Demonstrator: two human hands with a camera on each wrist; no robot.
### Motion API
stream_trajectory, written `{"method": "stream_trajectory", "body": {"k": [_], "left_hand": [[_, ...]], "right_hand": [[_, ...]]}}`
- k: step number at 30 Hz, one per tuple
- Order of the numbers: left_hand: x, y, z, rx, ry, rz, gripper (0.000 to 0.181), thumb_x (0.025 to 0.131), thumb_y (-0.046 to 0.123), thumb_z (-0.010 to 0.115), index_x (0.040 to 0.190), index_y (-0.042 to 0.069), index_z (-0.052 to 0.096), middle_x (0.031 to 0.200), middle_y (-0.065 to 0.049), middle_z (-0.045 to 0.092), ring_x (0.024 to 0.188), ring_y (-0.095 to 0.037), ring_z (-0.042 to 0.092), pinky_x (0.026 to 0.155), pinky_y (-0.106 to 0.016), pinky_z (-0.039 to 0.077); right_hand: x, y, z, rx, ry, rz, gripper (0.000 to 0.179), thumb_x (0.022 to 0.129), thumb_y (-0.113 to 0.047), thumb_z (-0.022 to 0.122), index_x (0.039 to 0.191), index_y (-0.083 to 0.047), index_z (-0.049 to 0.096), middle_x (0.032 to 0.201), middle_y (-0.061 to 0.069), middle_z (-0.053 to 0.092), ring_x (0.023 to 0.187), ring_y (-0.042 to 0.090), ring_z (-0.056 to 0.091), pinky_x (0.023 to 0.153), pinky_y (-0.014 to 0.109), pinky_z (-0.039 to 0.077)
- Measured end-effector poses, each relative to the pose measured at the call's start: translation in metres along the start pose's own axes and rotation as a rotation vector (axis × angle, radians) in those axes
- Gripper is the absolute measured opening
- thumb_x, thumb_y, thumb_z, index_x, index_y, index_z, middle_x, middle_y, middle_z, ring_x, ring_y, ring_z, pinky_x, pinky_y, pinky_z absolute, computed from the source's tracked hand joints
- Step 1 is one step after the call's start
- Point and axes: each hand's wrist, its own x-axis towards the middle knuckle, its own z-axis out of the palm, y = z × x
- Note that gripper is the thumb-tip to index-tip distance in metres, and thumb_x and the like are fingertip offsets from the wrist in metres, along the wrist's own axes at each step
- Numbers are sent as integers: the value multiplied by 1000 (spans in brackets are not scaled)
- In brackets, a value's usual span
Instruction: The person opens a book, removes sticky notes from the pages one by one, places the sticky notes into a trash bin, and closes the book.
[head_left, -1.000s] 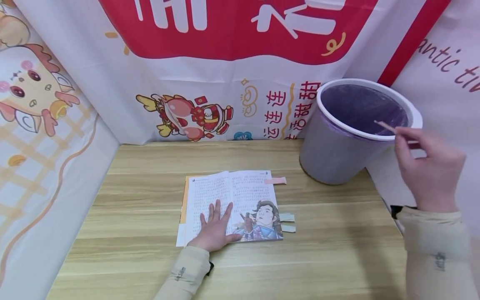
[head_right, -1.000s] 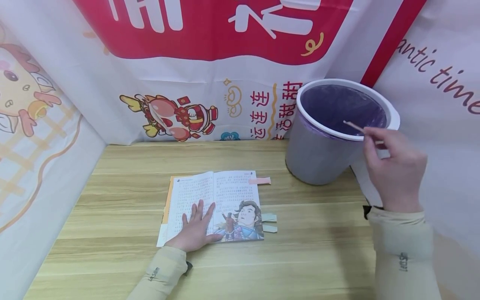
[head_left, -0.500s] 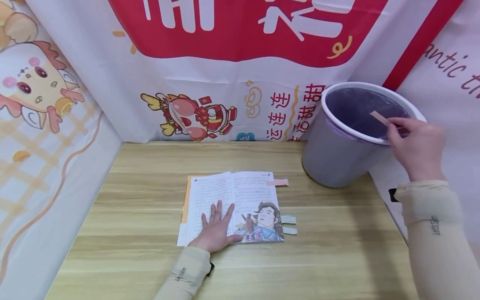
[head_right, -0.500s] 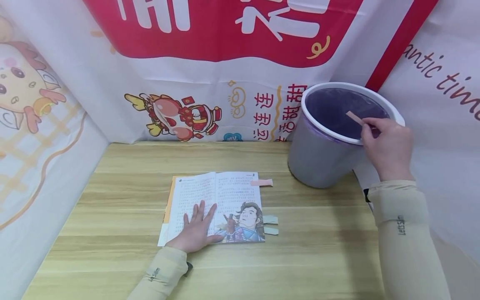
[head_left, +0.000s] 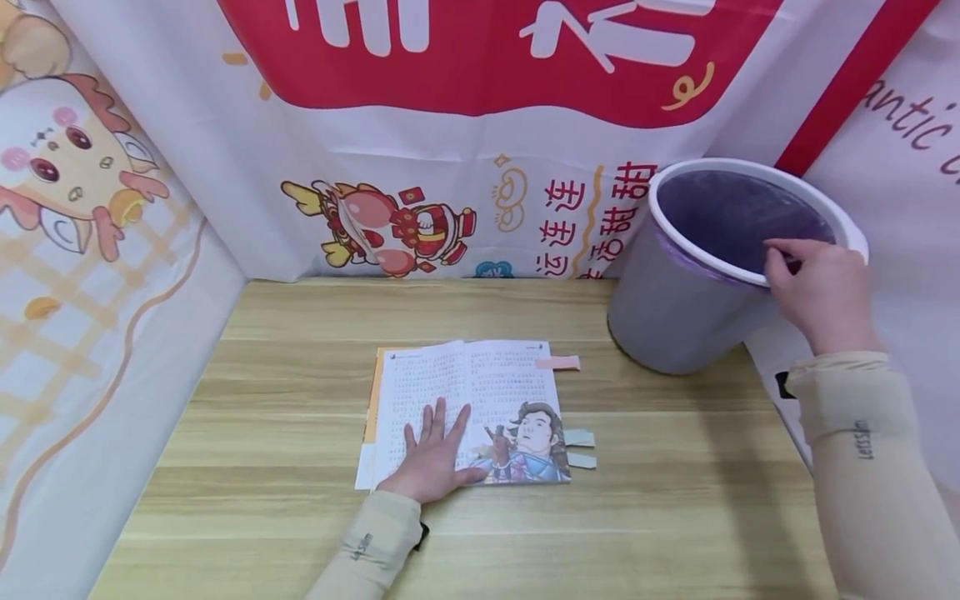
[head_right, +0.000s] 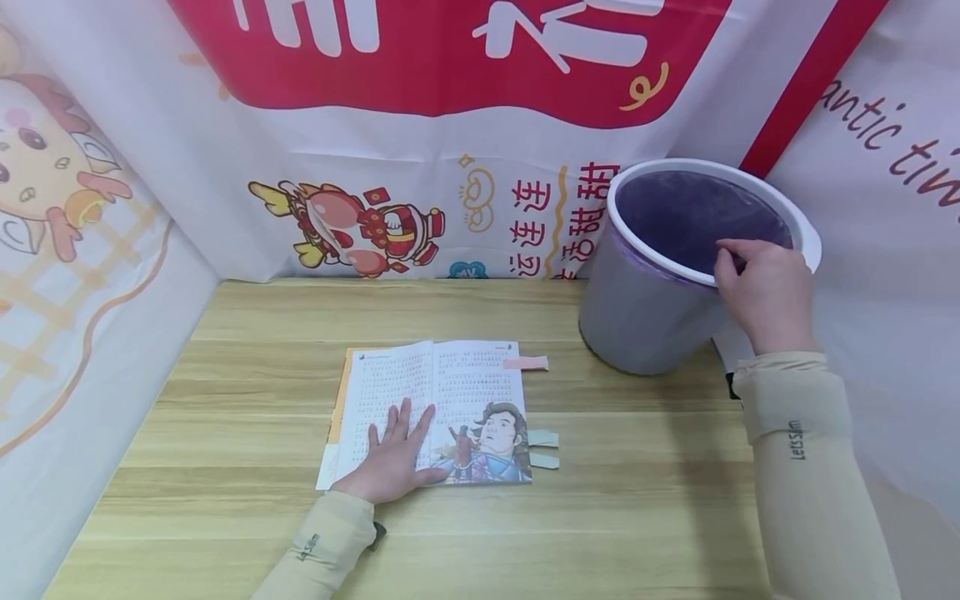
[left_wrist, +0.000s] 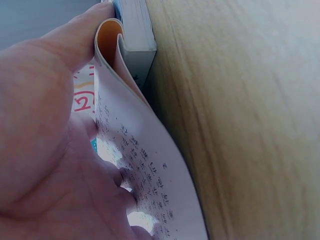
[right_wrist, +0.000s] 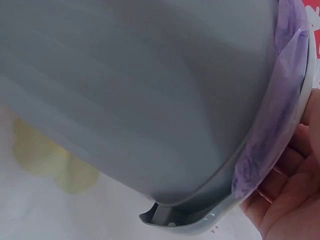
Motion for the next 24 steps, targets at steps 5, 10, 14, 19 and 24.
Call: {"method": "stream_trajectory", "body": {"k": [5,10,14,19,24], "left_hand": [[0,1,-1,7,-6,-8,105,84,65,65,161,20,9,161,-25,-12,146,-45,-10,110,-72,-4],[-2,4,-3,-7,-5,6,96,85,60,67,160,23,19,160,-28,-10,145,-48,-10,108,-74,-4],[-2,5,-5,-1,1,17,90,87,58,66,159,24,24,160,-29,-9,145,-49,-9,107,-75,-3],[-2,5,-4,10,15,31,87,88,58,64,158,24,26,160,-30,-8,145,-50,-8,107,-76,-2],[-2,2,-1,21,26,37,87,88,59,63,158,25,26,160,-30,-8,145,-50,-7,107,-76,-1]], "right_hand": [[-5,-4,1,28,177,-51,35,99,-19,51,118,5,69,110,31,66,101,50,60,83,60,47],[-20,-16,6,135,494,-189,27,96,-18,59,109,-1,75,103,21,72,94,44,65,82,48,49],[-41,-32,16,239,618,-277,22,92,-17,65,101,-1,78,96,17,74,87,42,65,85,27,47],[-69,-49,38,353,627,-321,18,88,-13,69,95,2,77,91,17,74,83,40,64,90,14,43],[-90,-52,66,416,560,-369,14,84,-4,72,95,3,77,93,18,74,83,39,65,92,11,41]]}}
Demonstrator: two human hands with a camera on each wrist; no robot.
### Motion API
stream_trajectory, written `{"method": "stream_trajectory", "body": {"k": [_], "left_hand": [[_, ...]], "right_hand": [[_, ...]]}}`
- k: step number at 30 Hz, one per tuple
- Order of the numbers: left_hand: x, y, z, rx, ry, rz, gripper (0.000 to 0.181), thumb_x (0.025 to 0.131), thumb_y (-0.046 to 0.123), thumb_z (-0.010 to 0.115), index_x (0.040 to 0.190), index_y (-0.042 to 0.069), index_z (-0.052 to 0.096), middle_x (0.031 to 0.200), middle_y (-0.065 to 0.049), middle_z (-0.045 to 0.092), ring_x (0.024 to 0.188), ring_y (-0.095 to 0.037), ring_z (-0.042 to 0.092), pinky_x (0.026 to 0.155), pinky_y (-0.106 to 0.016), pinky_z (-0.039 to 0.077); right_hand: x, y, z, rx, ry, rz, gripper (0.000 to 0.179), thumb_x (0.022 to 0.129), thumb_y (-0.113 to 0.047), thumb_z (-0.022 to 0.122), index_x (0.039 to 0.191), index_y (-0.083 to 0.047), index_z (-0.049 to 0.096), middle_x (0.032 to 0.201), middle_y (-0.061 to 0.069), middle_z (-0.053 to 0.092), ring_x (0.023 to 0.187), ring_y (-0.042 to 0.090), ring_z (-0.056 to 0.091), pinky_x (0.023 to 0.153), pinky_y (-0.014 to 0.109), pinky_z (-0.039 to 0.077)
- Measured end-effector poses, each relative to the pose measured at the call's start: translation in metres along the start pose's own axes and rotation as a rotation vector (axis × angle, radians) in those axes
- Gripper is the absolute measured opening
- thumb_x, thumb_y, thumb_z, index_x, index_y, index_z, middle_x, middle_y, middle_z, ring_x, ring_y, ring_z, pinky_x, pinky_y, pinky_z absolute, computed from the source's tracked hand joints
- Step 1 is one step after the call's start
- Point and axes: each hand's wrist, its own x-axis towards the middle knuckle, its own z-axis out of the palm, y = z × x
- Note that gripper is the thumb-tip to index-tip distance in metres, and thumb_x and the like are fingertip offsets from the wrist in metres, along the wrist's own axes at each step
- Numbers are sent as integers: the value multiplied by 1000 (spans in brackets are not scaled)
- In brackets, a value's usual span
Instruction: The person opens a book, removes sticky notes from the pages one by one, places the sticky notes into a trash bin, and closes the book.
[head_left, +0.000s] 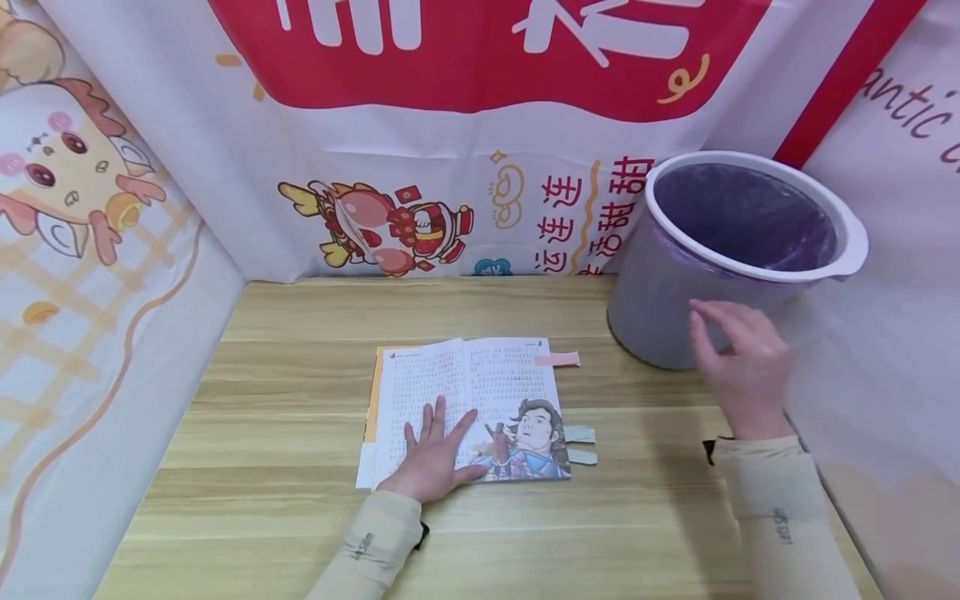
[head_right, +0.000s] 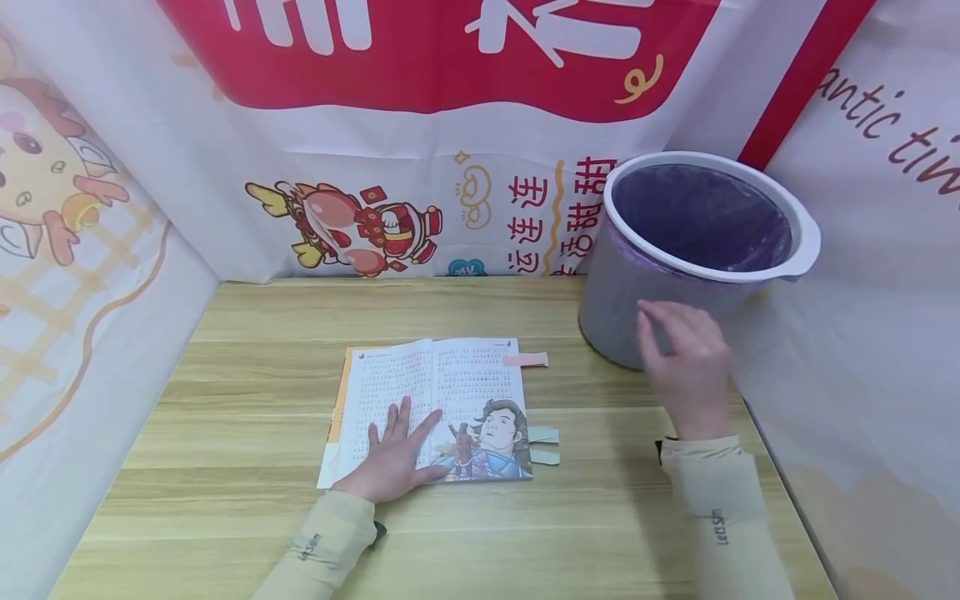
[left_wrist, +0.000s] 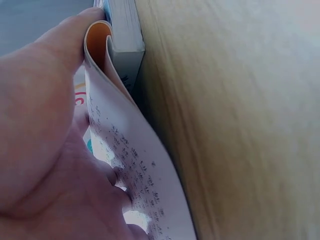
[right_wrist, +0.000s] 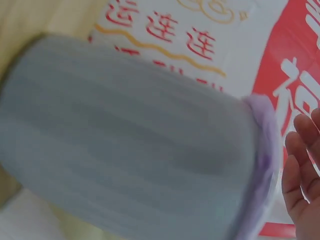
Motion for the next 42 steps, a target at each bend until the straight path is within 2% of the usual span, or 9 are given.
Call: {"method": "stream_trajectory", "body": {"k": [6,9,16,19,24,29,36,42], "left_hand": [[1,-7,9,-29,31,11,88,87,62,64,158,27,26,160,-29,-8,145,-50,-8,107,-76,-4],[0,-8,9,-35,34,20,88,87,61,65,158,25,27,160,-30,-7,145,-51,-7,106,-77,-3],[-4,-6,5,-26,9,21,77,89,55,66,155,29,35,160,-31,-4,144,-53,-3,106,-78,0],[-5,-4,2,-10,-12,8,72,91,54,64,154,33,36,160,-29,-5,145,-51,-3,108,-75,1],[-6,-3,0,1,-17,6,71,92,53,64,154,34,36,160,-29,-4,145,-51,-3,108,-75,2],[-6,-4,-2,10,-27,11,74,90,52,67,154,34,36,160,-30,-6,144,-51,-3,108,-75,2],[-6,-5,-4,15,-33,26,73,89,51,68,153,34,37,160,-29,-6,145,-50,-3,109,-74,2],[-6,-3,-3,32,-22,29,73,89,54,66,153,35,37,160,-28,-6,145,-50,-3,110,-72,1]], "right_hand": [[-33,5,15,35,-148,35,16,86,-3,71,102,-1,77,98,14,74,90,34,66,95,13,42],[-47,5,25,48,-222,47,18,85,-1,73,103,-1,76,99,14,74,91,33,67,95,18,45],[-77,7,53,63,-435,101,21,85,-3,75,106,1,74,101,15,72,93,31,65,84,44,53],[-86,8,64,72,-519,143,21,87,-4,75,107,2,73,104,17,71,94,33,64,84,50,53],[-94,12,80,53,-670,223,22,92,-12,70,111,0,72,112,18,70,107,38,61,96,54,47],[-99,22,98,32,-794,249,24,94,-14,68,114,-1,71,116,18,69,112,38,59,99,55,45],[-99,32,123,-6,-917,262,26,95,-14,67,118,-2,71,118,17,68,116,36,59,103,52,43],[-99,36,137,-38,-963,250,24,94,-16,70,115,-4,73,113,14,70,109,34,62,99,50,46]]}}
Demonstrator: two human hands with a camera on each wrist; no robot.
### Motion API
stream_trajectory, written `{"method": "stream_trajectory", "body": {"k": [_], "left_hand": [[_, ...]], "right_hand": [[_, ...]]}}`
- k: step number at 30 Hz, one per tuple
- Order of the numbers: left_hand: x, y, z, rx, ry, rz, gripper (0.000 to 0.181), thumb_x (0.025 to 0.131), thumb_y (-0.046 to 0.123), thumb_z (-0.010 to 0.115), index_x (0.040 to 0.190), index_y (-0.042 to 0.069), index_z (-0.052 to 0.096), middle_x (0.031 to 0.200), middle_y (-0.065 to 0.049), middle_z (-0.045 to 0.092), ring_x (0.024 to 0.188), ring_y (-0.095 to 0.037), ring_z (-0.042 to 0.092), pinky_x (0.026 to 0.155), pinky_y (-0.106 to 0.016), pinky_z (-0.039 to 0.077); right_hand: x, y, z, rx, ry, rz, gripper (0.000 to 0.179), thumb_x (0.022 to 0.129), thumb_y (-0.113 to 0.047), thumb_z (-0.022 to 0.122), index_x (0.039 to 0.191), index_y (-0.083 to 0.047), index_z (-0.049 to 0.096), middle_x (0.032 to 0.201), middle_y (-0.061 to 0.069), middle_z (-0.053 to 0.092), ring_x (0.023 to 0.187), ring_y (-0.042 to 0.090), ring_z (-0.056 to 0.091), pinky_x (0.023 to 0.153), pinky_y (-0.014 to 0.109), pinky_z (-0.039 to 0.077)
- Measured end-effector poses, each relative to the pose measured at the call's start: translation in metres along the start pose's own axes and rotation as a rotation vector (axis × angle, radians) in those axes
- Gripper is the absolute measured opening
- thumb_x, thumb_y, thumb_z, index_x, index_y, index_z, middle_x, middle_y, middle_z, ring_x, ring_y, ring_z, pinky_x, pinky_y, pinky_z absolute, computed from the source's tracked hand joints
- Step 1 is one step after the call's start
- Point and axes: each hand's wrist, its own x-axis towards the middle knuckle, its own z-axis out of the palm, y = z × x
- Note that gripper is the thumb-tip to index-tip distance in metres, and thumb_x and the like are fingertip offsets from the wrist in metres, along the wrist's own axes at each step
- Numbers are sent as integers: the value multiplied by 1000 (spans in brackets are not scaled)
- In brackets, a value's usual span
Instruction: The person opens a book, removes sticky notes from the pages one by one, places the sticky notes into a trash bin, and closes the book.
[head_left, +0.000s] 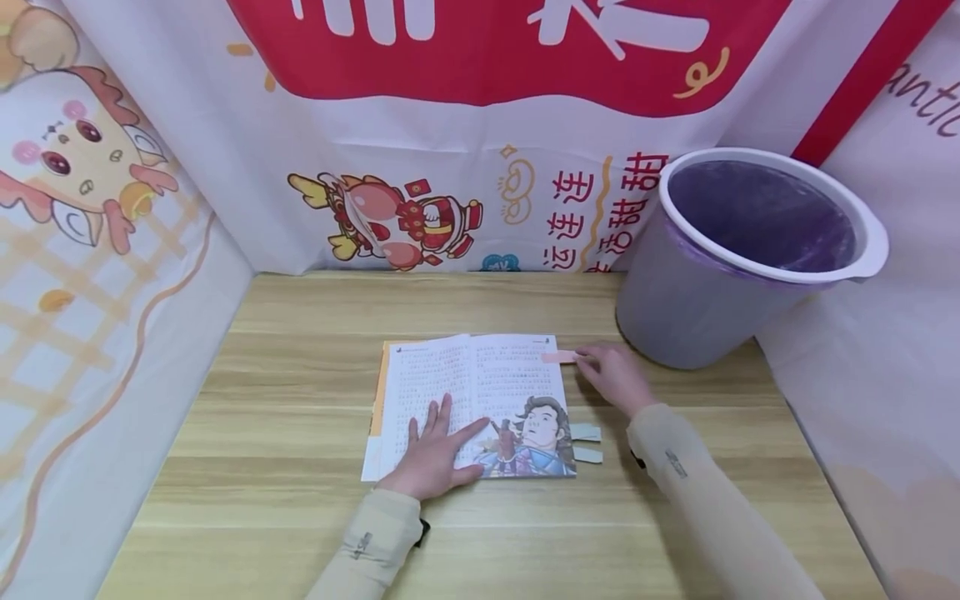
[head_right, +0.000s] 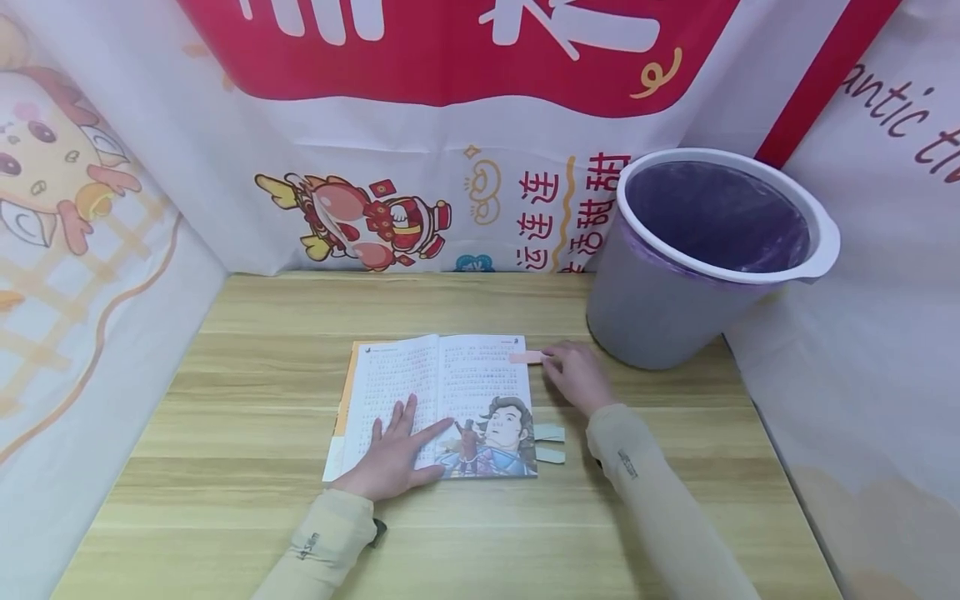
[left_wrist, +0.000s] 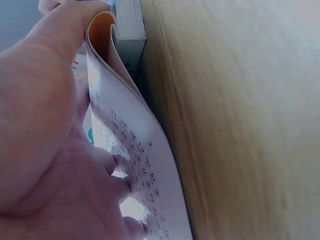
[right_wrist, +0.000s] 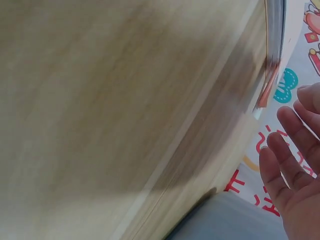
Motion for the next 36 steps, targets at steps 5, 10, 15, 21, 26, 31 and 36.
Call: {"method": "stream_trajectory", "body": {"k": [5,10,15,21,26,31,36], "left_hand": [[0,3,-2,4,3,5,74,89,55,67,153,34,37,160,-29,-5,145,-50,-2,110,-73,2],[0,3,-2,8,8,7,73,89,54,66,153,34,38,160,-30,-3,145,-51,-1,109,-73,3],[-2,2,0,7,9,6,74,88,55,67,153,34,37,160,-30,-3,145,-51,0,109,-74,3],[-1,1,1,17,13,1,75,88,56,66,154,35,36,160,-29,-4,145,-50,-1,110,-73,2],[1,0,2,25,3,-4,75,88,58,64,154,37,34,160,-27,-6,145,-49,-3,110,-72,1],[1,0,1,19,3,-4,76,88,58,65,154,37,34,160,-28,-6,145,-49,-3,110,-72,1],[1,-1,1,7,-4,-9,75,89,57,65,154,36,35,161,-27,-7,145,-48,-4,110,-72,0]], "right_hand": [[8,-1,3,-36,-29,-22,25,93,-17,71,114,-5,73,110,12,71,105,32,63,97,49,47],[14,-5,8,-74,-67,-36,26,92,-17,71,116,-7,73,112,10,71,110,31,61,101,49,45],[17,-8,14,-132,-88,-63,25,94,-20,70,117,-10,73,115,9,69,113,29,59,102,48,45],[22,-8,16,-158,-68,-121,22,92,-17,73,111,-9,75,111,9,71,107,27,61,98,44,48],[24,-8,16,-177,-81,-142,21,89,-12,75,111,-9,75,108,7,72,103,26,62,96,43,49],[27,-7,17,-181,-71,-160,19,88,-11,75,108,-10,76,103,5,72,99,24,62,92,42,51],[29,-8,17,-186,-103,-136,19,90,-12,74,109,-11,76,104,4,73,99,24,61,93,42,50]]}}
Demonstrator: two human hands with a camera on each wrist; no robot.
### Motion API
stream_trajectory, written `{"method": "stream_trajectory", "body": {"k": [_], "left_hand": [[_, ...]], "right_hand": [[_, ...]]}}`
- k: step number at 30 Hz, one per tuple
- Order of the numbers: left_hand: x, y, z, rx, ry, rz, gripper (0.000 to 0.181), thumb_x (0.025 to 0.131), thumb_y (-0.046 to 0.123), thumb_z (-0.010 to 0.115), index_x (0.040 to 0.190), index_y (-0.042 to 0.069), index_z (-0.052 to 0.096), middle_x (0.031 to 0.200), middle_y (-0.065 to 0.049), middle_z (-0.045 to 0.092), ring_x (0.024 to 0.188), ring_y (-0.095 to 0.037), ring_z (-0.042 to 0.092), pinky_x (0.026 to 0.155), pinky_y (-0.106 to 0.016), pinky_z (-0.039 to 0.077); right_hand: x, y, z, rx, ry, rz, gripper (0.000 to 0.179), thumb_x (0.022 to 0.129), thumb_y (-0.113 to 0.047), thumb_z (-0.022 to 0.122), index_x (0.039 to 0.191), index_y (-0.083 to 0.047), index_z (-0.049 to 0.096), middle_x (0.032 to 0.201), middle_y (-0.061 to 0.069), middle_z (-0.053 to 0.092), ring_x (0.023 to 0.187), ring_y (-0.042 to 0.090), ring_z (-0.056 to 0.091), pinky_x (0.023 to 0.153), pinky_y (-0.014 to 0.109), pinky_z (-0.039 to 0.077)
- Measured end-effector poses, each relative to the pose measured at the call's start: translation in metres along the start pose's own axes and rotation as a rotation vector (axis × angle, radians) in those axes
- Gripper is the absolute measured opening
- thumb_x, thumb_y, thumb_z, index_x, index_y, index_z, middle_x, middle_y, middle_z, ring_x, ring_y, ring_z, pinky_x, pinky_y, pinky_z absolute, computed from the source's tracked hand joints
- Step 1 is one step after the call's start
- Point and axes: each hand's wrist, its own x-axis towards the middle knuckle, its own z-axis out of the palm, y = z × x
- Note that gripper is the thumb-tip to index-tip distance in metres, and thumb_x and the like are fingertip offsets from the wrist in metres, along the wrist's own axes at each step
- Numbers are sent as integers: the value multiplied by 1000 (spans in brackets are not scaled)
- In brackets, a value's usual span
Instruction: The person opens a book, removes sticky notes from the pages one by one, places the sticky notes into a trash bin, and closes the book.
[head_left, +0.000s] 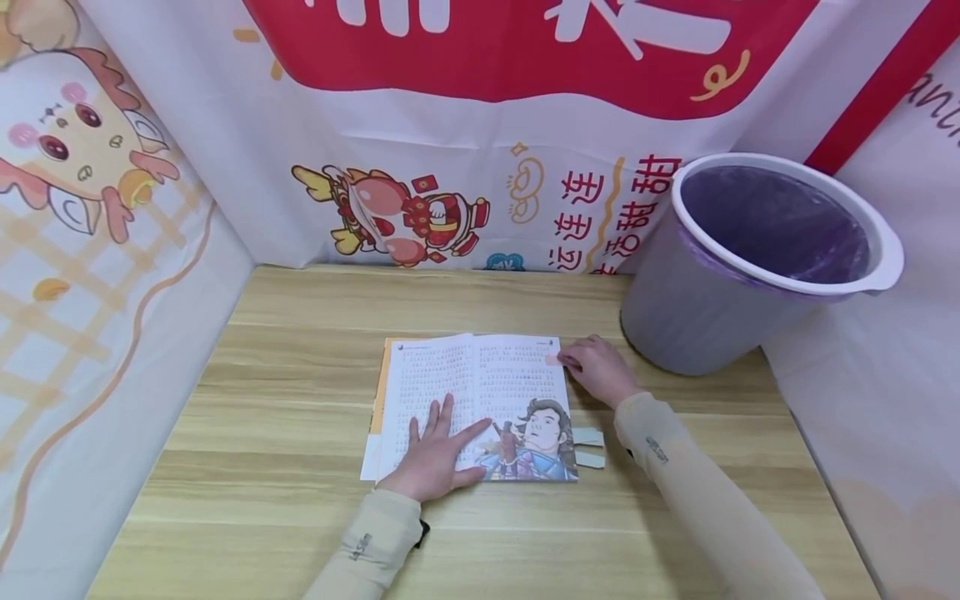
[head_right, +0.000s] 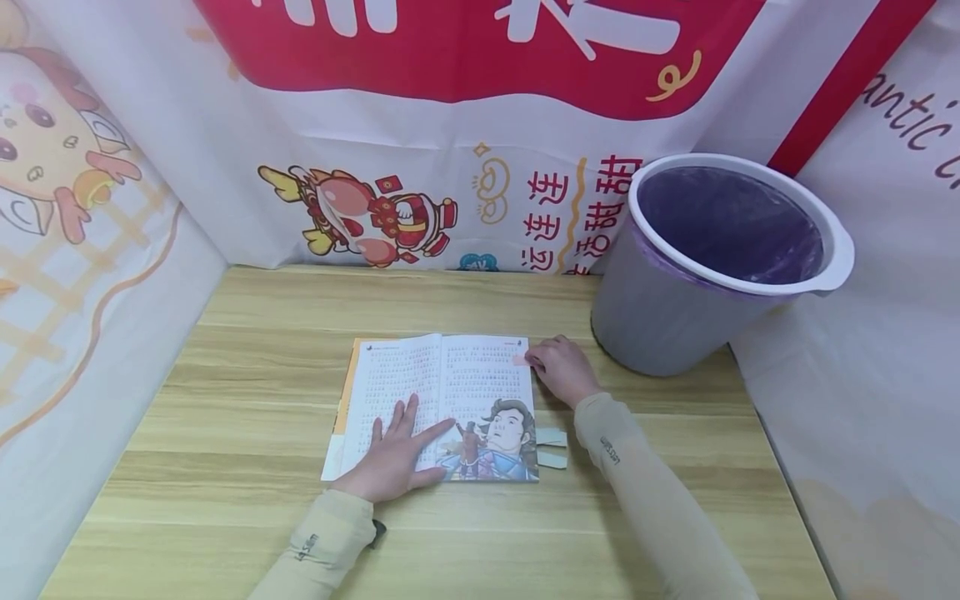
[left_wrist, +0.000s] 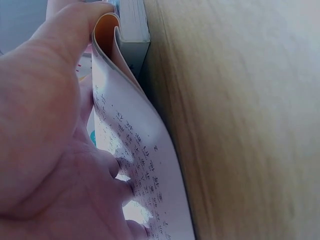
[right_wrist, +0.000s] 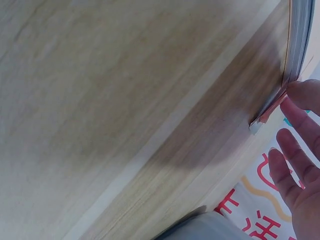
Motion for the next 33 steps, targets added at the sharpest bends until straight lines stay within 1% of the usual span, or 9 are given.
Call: {"method": "stream_trajectory", "body": {"k": [3,6,10,15,17,20,24,28,33], "left_hand": [[0,0,-1,-6,-2,-1,75,89,56,66,154,36,35,161,-27,-7,145,-48,-4,111,-71,-1],[-1,0,0,-11,-2,-1,75,89,55,66,154,36,35,161,-27,-7,145,-48,-4,111,-71,-1],[-1,0,0,-10,2,2,75,89,55,66,154,35,35,161,-27,-6,145,-48,-4,111,-72,-1],[0,-1,0,-13,0,1,75,89,56,66,154,36,34,161,-27,-7,146,-48,-5,111,-71,-2],[0,-1,0,-15,-2,1,75,89,56,66,154,36,34,161,-27,-7,146,-48,-5,111,-71,-2],[0,0,1,-13,-7,3,75,89,57,65,154,36,34,161,-27,-7,146,-48,-6,111,-71,-2],[0,2,-1,-19,-7,6,75,89,56,66,154,36,34,161,-27,-7,146,-48,-6,111,-71,-2],[-1,2,-1,-26,-1,5,75,89,55,66,154,36,35,161,-27,-6,146,-48,-5,111,-71,-2],[0,1,0,-29,-3,4,75,89,55,66,154,36,34,161,-27,-7,146,-48,-5,111,-71,-2]], "right_hand": [[0,0,-1,11,-23,26,20,90,-12,74,110,-12,76,105,3,72,100,23,60,95,43,49],[0,-1,-1,19,-27,30,21,90,-11,74,110,-13,76,105,3,72,101,23,60,95,42,49],[1,-1,-1,17,-16,11,19,90,-9,73,109,-12,76,103,3,73,99,22,61,93,41,50],[3,0,-2,9,8,-14,16,92,-11,71,106,-10,77,99,4,74,96,24,63,90,43,51],[4,0,-4,8,18,-7,15,93,-13,71,106,-9,77,98,5,74,95,25,64,90,44,51],[2,1,-7,9,36,25,16,93,-17,71,106,-9,77,97,5,73,94,25,65,89,44,52],[-4,0,-17,23,117,15,16,92,-14,72,105,-7,77,97,7,74,92,27,66,89,45,52],[-10,0,-32,11,236,-46,13,89,-8,73,101,-5,77,94,9,74,89,28,67,85,46,53],[-23,0,-53,3,343,-101,11,87,-8,74,97,-5,77,91,8,74,87,28,66,82,46,53]]}}
